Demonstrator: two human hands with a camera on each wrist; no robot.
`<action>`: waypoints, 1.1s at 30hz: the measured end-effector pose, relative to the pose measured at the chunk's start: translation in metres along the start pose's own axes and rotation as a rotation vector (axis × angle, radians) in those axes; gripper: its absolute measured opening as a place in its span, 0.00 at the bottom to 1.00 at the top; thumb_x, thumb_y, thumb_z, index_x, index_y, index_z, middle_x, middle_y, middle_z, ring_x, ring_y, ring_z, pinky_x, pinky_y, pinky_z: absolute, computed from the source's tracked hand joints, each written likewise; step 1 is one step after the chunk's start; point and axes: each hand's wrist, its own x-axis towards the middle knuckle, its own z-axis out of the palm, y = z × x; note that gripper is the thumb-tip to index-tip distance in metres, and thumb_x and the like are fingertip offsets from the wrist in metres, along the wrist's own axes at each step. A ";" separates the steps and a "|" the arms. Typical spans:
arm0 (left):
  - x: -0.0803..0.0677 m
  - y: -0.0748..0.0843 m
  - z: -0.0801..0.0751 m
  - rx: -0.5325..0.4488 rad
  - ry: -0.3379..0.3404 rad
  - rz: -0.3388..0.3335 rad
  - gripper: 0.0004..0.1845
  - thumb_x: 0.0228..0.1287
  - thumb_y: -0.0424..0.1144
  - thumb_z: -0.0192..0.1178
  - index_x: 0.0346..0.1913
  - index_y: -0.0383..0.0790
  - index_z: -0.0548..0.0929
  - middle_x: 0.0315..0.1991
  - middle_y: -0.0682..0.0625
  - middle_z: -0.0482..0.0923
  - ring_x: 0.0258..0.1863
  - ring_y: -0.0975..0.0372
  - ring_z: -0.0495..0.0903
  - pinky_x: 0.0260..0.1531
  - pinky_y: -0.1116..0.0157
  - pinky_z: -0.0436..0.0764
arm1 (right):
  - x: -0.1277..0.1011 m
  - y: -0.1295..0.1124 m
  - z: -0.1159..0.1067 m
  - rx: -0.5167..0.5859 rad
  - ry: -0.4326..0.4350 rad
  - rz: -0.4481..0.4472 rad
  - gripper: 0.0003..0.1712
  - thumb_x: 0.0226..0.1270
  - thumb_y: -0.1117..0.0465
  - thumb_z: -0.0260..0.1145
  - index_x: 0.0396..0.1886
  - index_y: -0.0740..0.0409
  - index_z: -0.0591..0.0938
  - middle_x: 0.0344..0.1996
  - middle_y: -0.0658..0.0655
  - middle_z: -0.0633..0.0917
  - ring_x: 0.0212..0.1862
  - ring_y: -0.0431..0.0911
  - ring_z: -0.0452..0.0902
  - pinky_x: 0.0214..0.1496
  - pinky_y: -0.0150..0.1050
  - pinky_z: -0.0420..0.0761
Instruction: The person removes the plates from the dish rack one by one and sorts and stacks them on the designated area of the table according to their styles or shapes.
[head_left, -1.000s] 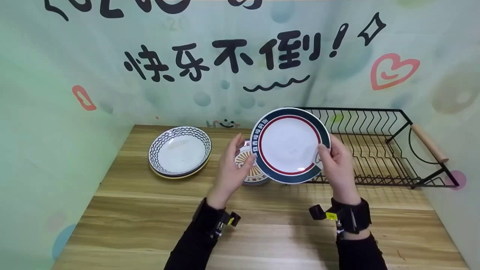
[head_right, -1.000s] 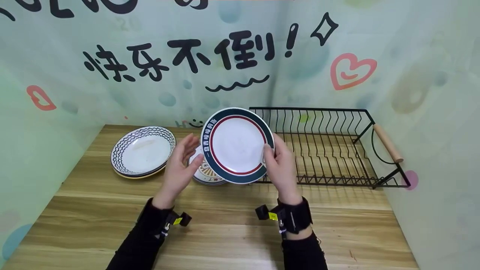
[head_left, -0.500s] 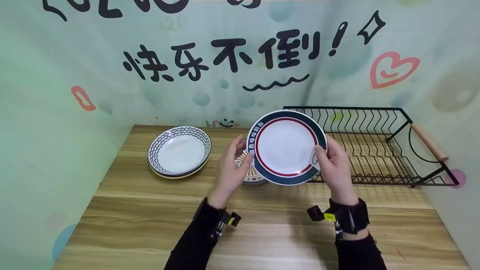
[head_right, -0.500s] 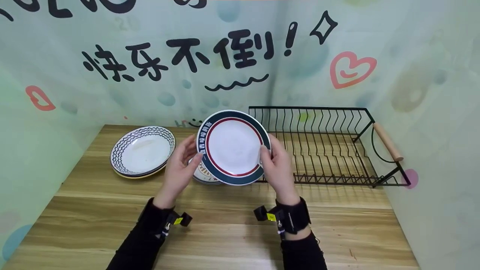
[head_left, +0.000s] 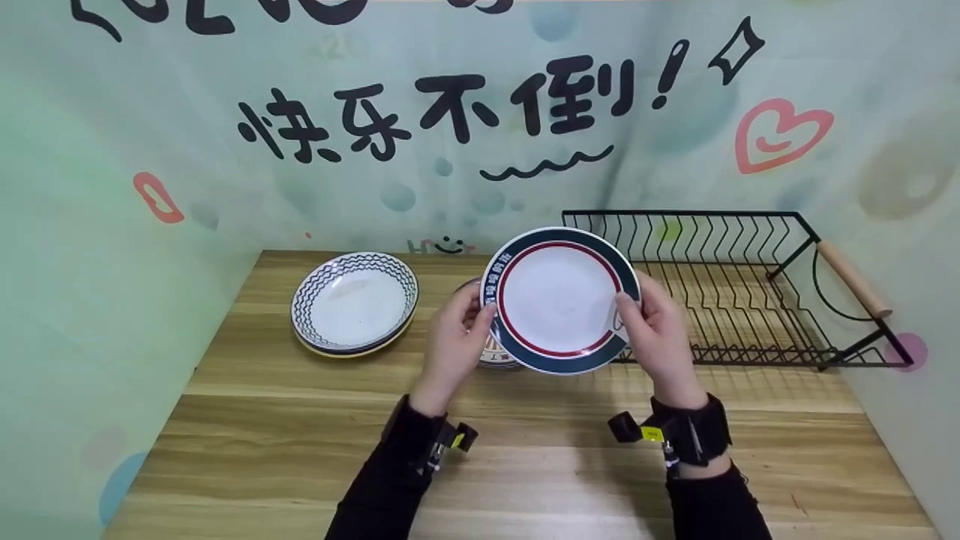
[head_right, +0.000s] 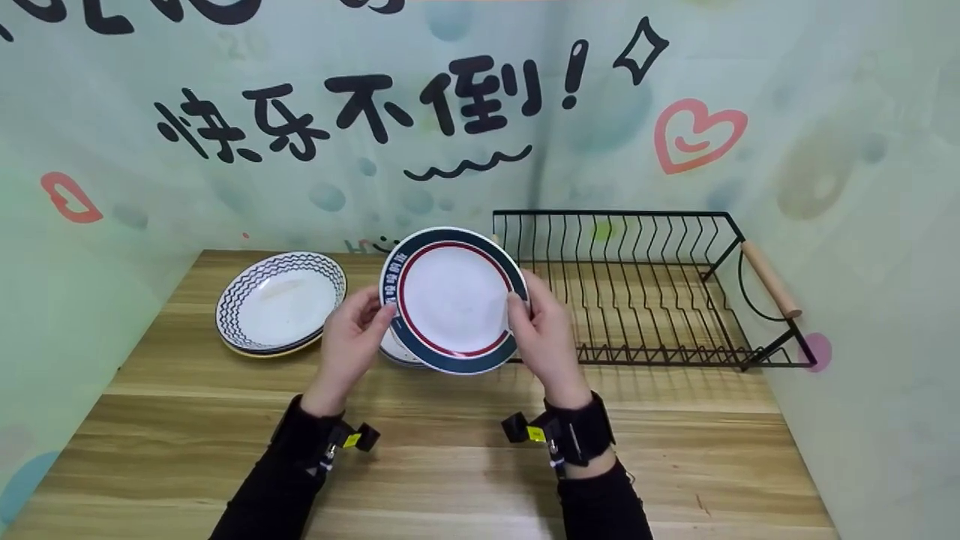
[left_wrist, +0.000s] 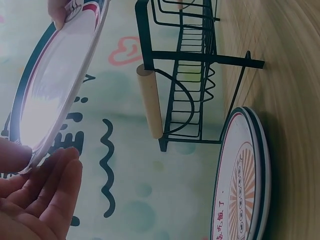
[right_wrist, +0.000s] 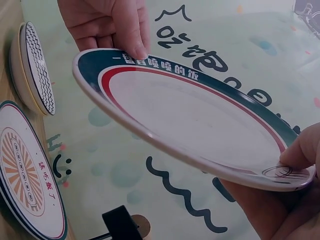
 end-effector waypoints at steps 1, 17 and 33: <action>0.000 0.000 -0.001 0.005 0.001 -0.007 0.13 0.66 0.28 0.61 0.52 0.28 0.81 0.40 0.41 0.84 0.36 0.55 0.82 0.38 0.64 0.84 | 0.000 0.000 0.001 0.009 -0.007 -0.008 0.17 0.70 0.76 0.54 0.57 0.76 0.77 0.40 0.71 0.82 0.34 0.41 0.77 0.33 0.29 0.83; 0.000 0.001 -0.007 -0.023 0.065 -0.001 0.09 0.62 0.26 0.64 0.45 0.26 0.85 0.35 0.39 0.86 0.32 0.53 0.85 0.33 0.64 0.85 | 0.000 -0.001 0.000 0.026 -0.087 0.074 0.15 0.70 0.75 0.54 0.53 0.78 0.77 0.34 0.65 0.80 0.30 0.39 0.75 0.30 0.27 0.77; 0.006 0.000 -0.026 0.008 0.194 -0.010 0.10 0.59 0.26 0.67 0.43 0.25 0.86 0.34 0.37 0.86 0.32 0.51 0.86 0.35 0.65 0.86 | 0.005 -0.005 -0.018 -0.072 -0.180 -0.027 0.19 0.71 0.74 0.56 0.60 0.72 0.76 0.56 0.66 0.81 0.58 0.47 0.77 0.62 0.33 0.73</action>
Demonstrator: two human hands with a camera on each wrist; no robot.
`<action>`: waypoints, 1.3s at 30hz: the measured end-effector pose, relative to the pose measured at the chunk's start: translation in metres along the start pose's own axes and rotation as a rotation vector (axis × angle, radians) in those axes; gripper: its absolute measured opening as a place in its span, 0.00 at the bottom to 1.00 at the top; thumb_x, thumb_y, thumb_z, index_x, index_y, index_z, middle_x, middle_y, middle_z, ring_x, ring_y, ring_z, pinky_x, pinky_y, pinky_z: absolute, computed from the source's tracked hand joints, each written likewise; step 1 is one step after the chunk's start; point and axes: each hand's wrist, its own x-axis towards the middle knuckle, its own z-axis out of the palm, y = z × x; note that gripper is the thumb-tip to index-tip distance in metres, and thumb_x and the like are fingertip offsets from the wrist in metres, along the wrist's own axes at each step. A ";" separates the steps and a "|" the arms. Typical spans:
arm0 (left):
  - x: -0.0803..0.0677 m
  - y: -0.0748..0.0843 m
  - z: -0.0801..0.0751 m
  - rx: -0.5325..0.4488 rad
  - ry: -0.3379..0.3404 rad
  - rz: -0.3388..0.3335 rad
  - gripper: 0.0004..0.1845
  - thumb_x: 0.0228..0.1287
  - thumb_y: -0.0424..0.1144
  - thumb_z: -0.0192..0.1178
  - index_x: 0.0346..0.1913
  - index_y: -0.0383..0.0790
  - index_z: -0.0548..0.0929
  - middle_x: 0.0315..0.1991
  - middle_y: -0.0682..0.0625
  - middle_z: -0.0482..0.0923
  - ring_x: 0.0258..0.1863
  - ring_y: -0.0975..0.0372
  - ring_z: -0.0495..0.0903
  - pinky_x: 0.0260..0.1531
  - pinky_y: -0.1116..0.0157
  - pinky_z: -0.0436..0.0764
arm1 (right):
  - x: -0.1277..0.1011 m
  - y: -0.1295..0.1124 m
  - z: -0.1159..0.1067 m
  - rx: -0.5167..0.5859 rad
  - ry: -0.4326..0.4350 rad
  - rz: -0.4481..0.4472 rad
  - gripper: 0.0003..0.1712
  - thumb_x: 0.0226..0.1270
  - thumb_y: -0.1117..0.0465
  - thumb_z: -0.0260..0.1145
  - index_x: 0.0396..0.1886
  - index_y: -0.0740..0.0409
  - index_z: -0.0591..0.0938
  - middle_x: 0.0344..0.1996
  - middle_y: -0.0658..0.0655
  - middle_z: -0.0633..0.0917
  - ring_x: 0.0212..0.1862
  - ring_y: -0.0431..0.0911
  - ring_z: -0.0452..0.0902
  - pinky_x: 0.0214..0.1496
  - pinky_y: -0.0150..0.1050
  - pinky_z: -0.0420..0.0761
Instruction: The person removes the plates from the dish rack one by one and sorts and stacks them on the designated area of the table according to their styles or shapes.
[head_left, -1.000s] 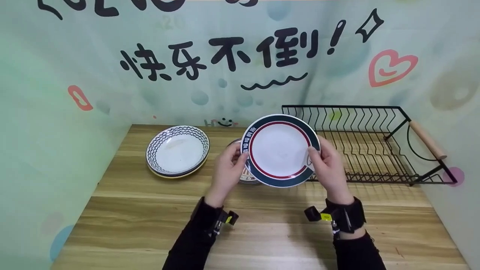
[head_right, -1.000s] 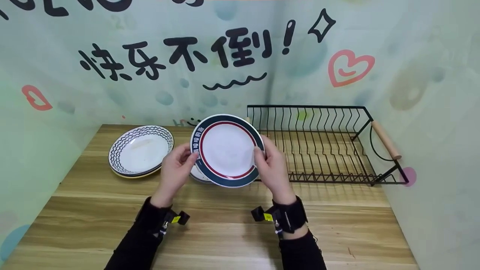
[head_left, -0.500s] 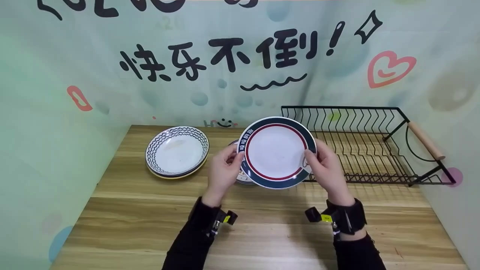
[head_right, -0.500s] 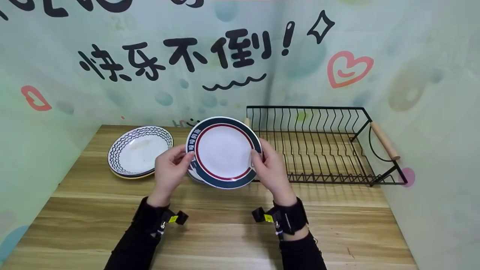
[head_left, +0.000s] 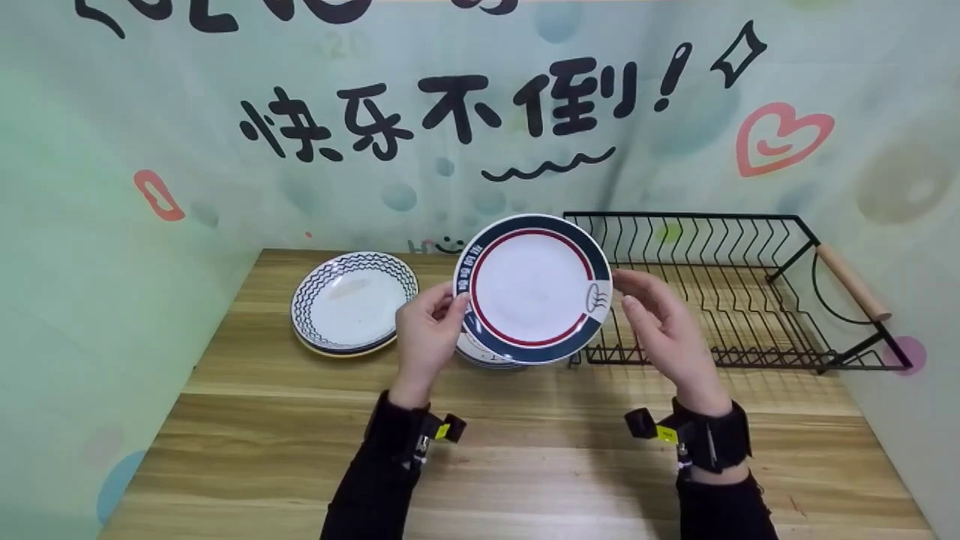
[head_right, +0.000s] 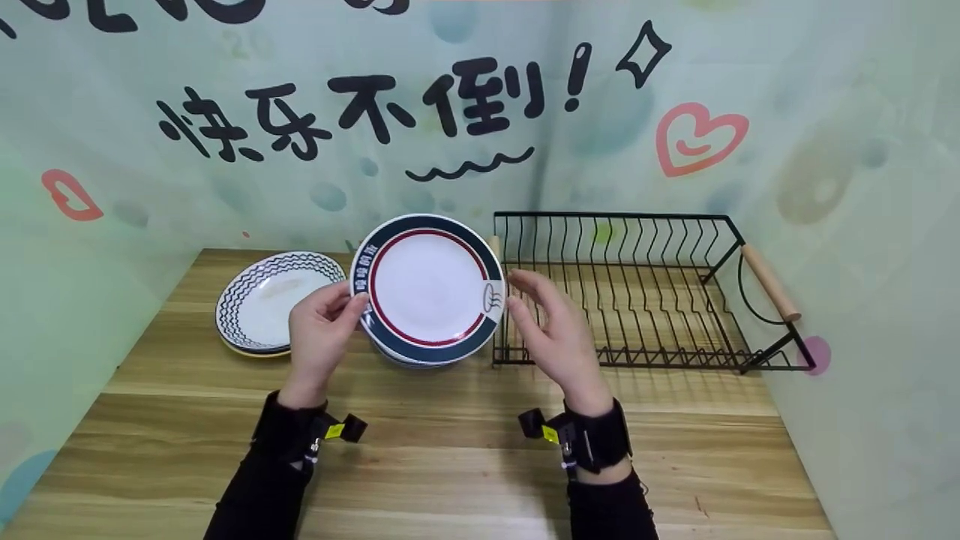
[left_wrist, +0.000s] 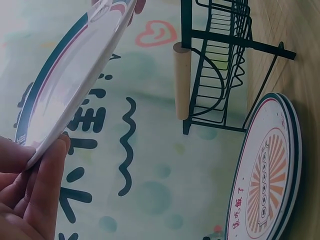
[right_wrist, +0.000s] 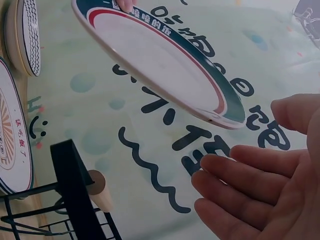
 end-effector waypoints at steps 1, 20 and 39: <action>0.001 0.000 -0.001 0.006 0.004 0.004 0.10 0.59 0.26 0.67 0.43 0.25 0.86 0.34 0.37 0.86 0.32 0.51 0.86 0.34 0.65 0.86 | 0.000 0.000 -0.001 -0.024 0.003 -0.001 0.20 0.70 0.74 0.57 0.60 0.71 0.76 0.56 0.65 0.81 0.58 0.49 0.76 0.62 0.32 0.72; 0.012 -0.012 -0.015 0.059 0.055 -0.075 0.08 0.59 0.26 0.66 0.41 0.27 0.87 0.33 0.40 0.86 0.31 0.55 0.84 0.34 0.72 0.83 | -0.002 0.005 -0.013 -0.244 -0.008 -0.025 0.27 0.69 0.68 0.63 0.67 0.66 0.72 0.66 0.63 0.73 0.68 0.55 0.65 0.72 0.55 0.59; 0.019 -0.038 -0.018 0.105 0.059 -0.221 0.07 0.57 0.26 0.65 0.39 0.27 0.87 0.28 0.41 0.85 0.22 0.66 0.78 0.21 0.75 0.77 | 0.000 0.009 -0.018 -0.357 -0.009 0.008 0.31 0.70 0.64 0.63 0.71 0.66 0.68 0.69 0.66 0.69 0.70 0.60 0.62 0.73 0.58 0.57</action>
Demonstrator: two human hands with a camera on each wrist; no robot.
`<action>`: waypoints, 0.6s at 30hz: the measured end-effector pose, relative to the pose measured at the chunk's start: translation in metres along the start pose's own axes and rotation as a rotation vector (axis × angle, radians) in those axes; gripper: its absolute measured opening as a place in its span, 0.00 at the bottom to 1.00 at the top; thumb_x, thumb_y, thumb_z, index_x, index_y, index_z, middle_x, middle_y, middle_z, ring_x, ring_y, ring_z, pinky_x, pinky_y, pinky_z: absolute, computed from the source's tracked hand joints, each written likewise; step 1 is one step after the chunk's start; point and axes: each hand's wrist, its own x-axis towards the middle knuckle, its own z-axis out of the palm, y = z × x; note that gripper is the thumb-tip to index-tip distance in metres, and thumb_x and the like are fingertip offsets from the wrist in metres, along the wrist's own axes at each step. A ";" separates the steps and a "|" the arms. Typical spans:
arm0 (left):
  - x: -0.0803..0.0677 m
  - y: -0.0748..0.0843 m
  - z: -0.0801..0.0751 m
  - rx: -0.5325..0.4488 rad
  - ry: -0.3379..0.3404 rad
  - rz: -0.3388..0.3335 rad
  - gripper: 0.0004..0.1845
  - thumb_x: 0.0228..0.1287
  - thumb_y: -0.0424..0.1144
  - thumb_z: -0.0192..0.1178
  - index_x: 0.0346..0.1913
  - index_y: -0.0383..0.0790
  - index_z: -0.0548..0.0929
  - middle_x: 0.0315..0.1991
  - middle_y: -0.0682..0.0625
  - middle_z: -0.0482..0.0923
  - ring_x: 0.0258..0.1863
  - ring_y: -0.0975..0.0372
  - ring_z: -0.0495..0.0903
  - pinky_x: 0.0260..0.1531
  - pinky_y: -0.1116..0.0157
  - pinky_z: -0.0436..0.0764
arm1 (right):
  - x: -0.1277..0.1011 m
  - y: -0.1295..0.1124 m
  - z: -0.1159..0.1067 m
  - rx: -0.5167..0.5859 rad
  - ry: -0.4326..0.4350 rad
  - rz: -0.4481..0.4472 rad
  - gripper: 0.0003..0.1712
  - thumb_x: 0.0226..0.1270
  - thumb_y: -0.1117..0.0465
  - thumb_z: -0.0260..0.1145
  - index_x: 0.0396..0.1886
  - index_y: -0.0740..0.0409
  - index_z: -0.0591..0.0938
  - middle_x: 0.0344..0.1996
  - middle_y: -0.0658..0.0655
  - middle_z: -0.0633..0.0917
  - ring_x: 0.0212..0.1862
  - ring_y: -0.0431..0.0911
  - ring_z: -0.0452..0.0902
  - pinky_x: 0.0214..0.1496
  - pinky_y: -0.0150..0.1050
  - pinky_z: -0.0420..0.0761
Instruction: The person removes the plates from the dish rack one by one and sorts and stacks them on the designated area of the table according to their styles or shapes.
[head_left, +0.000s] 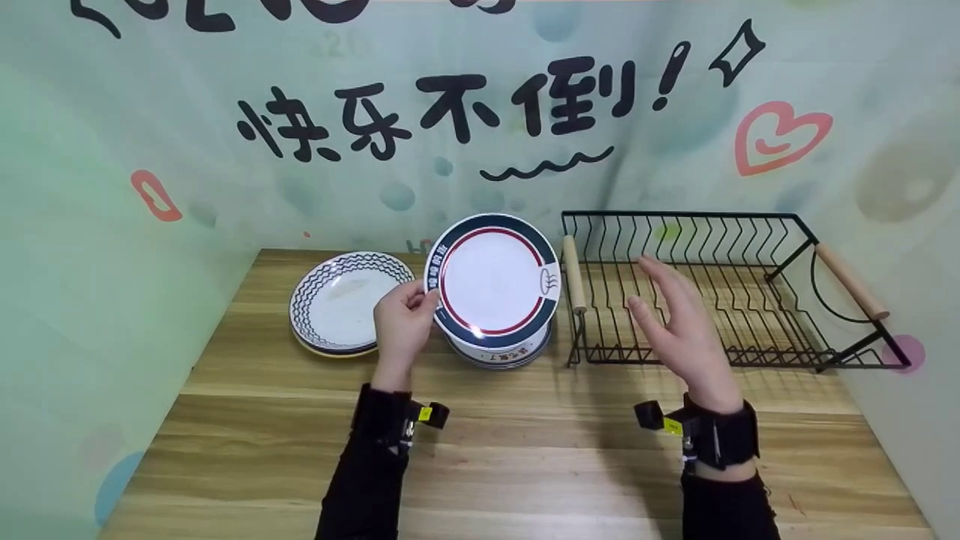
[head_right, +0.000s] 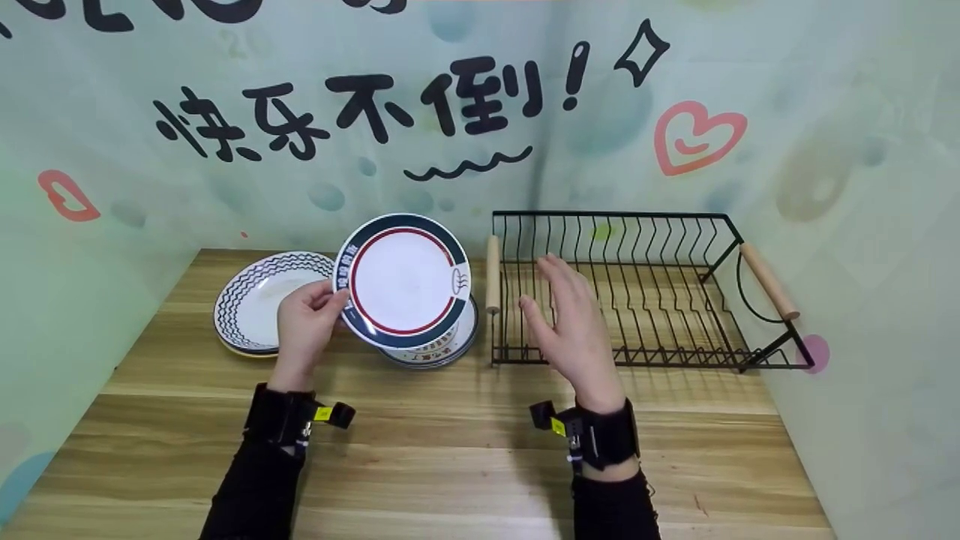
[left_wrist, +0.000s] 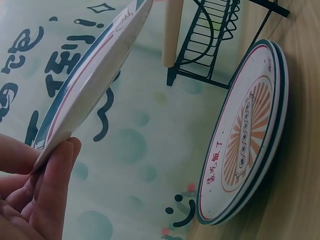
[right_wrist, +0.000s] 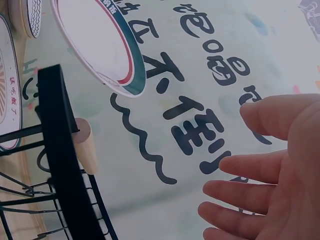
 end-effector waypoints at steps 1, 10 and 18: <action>0.001 -0.002 0.000 -0.003 -0.005 -0.012 0.07 0.58 0.26 0.65 0.39 0.27 0.87 0.27 0.41 0.85 0.21 0.67 0.77 0.20 0.75 0.77 | 0.000 0.001 0.000 -0.002 -0.002 0.007 0.31 0.70 0.63 0.63 0.71 0.65 0.68 0.69 0.65 0.69 0.70 0.60 0.61 0.73 0.58 0.56; 0.003 -0.014 0.002 0.034 -0.038 -0.115 0.06 0.60 0.28 0.65 0.38 0.28 0.87 0.26 0.44 0.84 0.16 0.65 0.76 0.15 0.72 0.76 | 0.001 0.005 0.000 -0.062 -0.003 -0.006 0.30 0.70 0.63 0.63 0.69 0.68 0.69 0.69 0.67 0.69 0.70 0.62 0.61 0.73 0.60 0.54; 0.004 -0.021 0.005 0.026 -0.070 -0.141 0.06 0.61 0.28 0.64 0.39 0.27 0.86 0.27 0.42 0.84 0.16 0.62 0.78 0.15 0.72 0.78 | 0.000 0.006 -0.002 -0.074 -0.009 0.031 0.31 0.70 0.63 0.63 0.70 0.68 0.68 0.70 0.67 0.67 0.70 0.64 0.59 0.73 0.60 0.54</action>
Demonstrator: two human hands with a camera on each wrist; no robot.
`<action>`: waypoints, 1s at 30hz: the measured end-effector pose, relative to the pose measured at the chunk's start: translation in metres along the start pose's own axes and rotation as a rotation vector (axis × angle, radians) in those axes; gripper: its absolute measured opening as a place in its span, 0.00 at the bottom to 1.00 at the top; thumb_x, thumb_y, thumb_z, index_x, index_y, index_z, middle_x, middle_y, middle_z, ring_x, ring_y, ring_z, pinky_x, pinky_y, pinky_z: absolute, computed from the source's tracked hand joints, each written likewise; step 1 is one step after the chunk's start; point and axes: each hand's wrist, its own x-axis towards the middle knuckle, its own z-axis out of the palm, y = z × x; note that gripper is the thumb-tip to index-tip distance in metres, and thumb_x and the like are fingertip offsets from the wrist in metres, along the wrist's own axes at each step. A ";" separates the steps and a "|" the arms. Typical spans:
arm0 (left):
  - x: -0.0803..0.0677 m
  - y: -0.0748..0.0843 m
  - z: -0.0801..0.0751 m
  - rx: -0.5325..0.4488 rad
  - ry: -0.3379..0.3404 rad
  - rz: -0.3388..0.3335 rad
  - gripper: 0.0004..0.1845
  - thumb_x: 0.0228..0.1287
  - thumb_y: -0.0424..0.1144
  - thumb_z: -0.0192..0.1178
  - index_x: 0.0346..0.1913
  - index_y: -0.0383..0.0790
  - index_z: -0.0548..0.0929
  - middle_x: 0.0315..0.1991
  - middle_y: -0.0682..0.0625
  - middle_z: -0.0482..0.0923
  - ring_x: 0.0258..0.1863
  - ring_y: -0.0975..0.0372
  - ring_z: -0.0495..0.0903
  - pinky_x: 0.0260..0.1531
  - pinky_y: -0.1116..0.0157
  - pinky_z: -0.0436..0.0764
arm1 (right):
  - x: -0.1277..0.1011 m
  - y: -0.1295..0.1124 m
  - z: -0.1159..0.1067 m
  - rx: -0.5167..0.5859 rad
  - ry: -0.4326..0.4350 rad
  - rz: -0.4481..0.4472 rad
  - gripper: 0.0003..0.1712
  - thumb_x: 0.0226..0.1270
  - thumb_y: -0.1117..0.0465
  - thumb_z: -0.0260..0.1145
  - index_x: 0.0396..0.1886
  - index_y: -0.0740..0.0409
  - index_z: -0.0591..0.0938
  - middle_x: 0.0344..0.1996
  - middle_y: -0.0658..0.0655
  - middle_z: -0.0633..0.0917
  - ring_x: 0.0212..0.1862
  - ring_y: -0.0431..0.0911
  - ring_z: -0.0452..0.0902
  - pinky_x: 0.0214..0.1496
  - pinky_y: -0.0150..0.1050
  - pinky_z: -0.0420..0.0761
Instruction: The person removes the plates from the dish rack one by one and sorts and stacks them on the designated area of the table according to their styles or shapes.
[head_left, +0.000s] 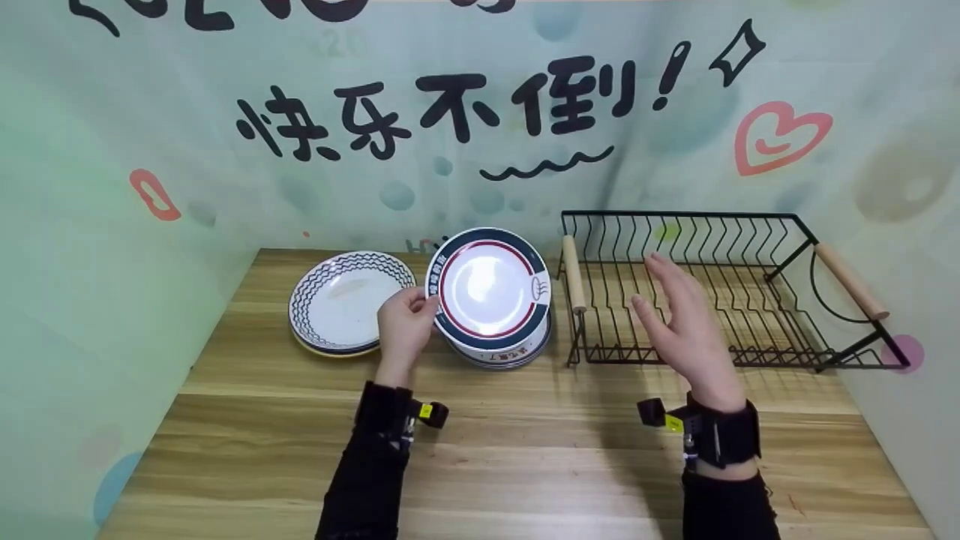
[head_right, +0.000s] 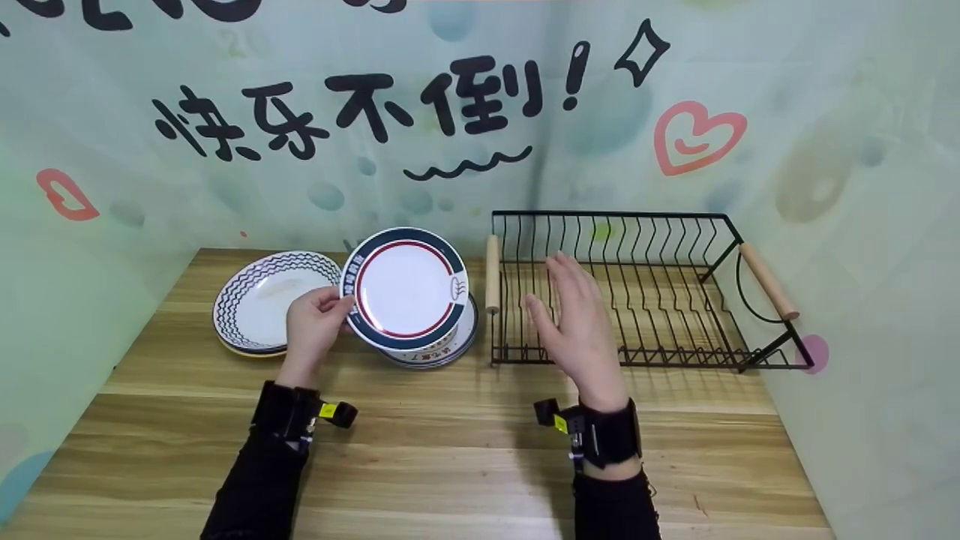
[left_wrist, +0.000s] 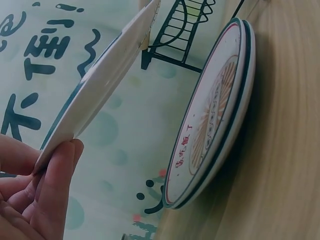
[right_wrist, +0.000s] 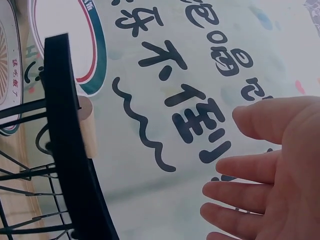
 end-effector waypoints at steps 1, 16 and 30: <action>0.000 -0.001 0.000 0.002 -0.005 -0.001 0.06 0.61 0.28 0.63 0.38 0.27 0.86 0.27 0.42 0.85 0.16 0.62 0.78 0.15 0.72 0.78 | 0.000 0.000 0.000 -0.004 -0.003 0.006 0.31 0.71 0.63 0.63 0.70 0.67 0.68 0.70 0.68 0.66 0.71 0.64 0.58 0.74 0.60 0.53; 0.002 -0.014 0.006 0.026 -0.048 -0.067 0.08 0.62 0.29 0.62 0.40 0.25 0.85 0.31 0.37 0.86 0.15 0.60 0.81 0.18 0.66 0.83 | 0.000 0.005 -0.002 -0.042 -0.023 0.026 0.32 0.72 0.61 0.62 0.71 0.68 0.67 0.71 0.69 0.65 0.72 0.66 0.56 0.74 0.60 0.52; 0.002 -0.021 0.008 0.060 -0.089 -0.096 0.07 0.63 0.30 0.62 0.37 0.26 0.84 0.31 0.38 0.86 0.14 0.62 0.80 0.16 0.69 0.81 | 0.000 0.008 -0.005 -0.045 -0.039 0.069 0.32 0.72 0.59 0.63 0.71 0.66 0.67 0.70 0.69 0.66 0.72 0.63 0.57 0.74 0.59 0.54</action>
